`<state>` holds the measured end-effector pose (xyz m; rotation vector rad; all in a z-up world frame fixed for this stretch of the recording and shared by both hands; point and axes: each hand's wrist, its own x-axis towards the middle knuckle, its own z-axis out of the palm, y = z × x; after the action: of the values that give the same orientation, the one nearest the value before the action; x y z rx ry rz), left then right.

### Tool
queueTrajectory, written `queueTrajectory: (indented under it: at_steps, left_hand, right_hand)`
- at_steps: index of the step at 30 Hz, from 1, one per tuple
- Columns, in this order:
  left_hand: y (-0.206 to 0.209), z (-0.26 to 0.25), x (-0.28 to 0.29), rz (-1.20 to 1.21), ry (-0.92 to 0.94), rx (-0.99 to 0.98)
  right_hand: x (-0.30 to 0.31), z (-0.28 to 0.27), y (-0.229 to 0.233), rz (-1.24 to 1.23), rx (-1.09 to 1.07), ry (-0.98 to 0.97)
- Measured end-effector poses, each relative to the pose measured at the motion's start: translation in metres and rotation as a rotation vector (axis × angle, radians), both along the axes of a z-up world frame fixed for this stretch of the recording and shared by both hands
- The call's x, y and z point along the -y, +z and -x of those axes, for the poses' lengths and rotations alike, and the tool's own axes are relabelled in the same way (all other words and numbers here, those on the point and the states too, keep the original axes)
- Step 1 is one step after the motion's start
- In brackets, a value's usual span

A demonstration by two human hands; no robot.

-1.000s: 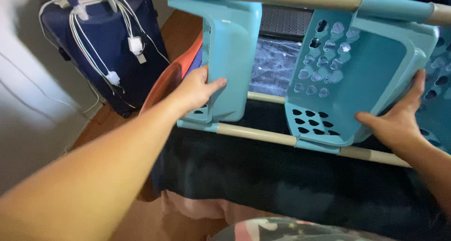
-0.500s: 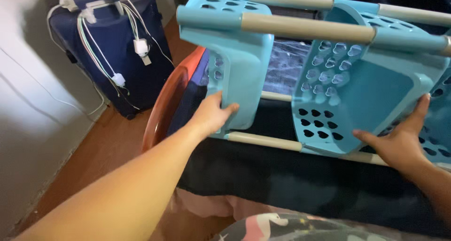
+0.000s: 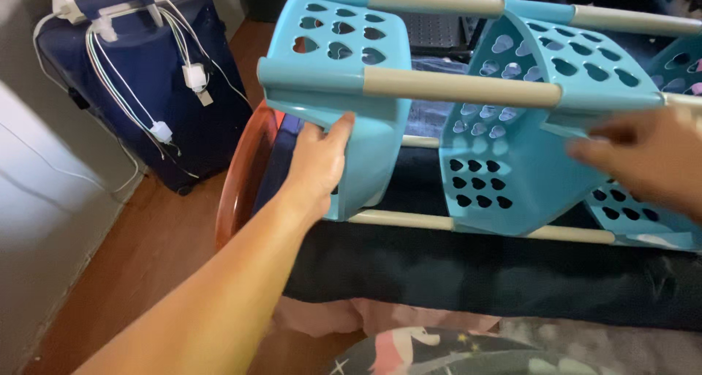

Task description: The person assembles a three-tier plastic storage rack by inserting white poles into blue basket frames and securing them. They align the baskets, slide the poles through the slots, and adjust the structure until it stands upright on a bed.

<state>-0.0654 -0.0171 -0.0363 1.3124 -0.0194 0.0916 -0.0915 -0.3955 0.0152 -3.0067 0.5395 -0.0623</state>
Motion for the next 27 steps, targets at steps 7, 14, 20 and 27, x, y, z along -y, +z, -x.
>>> queueTrajectory:
  at_steps: [7,14,20,27]
  left_hand:
    - [-0.006,0.0,-0.007,0.079,-0.083,-0.053]
    - [0.035,0.02,-0.012,-0.589,0.001,-0.147]
    - [0.098,0.024,-0.059,-1.336,0.257,0.47]
    - [0.075,-0.015,-0.054,-1.265,0.144,0.904]
  right_hand:
    - [-0.15,-0.003,0.058,0.32,0.458,0.741]
    - [-0.139,-0.018,0.046,0.023,0.254,0.612]
    - [-0.137,-0.018,0.032,0.234,0.53,0.889]
    - [-0.151,-0.027,0.034,0.366,0.375,0.659]
